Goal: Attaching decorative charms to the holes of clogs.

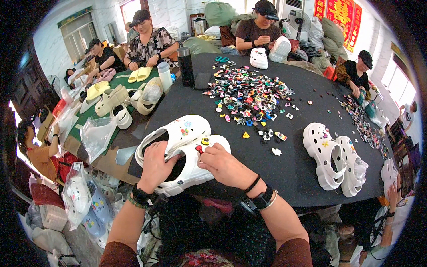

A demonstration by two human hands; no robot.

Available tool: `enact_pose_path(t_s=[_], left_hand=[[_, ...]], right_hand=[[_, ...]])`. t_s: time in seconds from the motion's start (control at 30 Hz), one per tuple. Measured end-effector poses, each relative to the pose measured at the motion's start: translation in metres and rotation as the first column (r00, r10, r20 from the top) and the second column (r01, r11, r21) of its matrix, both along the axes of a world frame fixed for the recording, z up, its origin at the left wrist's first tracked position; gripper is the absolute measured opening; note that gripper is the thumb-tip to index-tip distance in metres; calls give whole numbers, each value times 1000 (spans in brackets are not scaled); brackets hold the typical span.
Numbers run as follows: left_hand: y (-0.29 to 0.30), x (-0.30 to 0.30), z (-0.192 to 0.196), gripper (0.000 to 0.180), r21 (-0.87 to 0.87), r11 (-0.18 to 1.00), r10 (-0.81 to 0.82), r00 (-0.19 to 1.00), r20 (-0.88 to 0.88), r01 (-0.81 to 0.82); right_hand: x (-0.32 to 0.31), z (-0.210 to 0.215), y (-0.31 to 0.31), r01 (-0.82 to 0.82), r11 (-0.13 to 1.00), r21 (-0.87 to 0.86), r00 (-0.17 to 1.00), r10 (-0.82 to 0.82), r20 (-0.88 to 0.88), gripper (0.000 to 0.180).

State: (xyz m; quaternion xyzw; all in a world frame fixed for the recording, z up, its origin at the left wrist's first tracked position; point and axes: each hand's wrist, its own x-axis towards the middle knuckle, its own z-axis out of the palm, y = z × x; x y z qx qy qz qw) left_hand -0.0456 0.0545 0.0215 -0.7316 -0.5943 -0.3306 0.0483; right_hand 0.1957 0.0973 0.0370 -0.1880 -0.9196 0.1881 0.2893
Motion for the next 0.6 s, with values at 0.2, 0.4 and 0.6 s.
enact_pose_path(t_s=[0.2,0.4,0.6], left_hand=[[-1,1,0,34,15,1000,-6,1000,16,6],[-3,2,4,32,-6,1000,-4,1000,3,4],[-3,3,4,32,-1,1000,-9,1000,12,9]], right_hand=[[31,-16,16,-234,706,-668,874,-148,-463,20],[71,-14,32,72,667,-741,751,-525,-400,25],[120,-10,56,621,568,-539,622,-777,-102,26]])
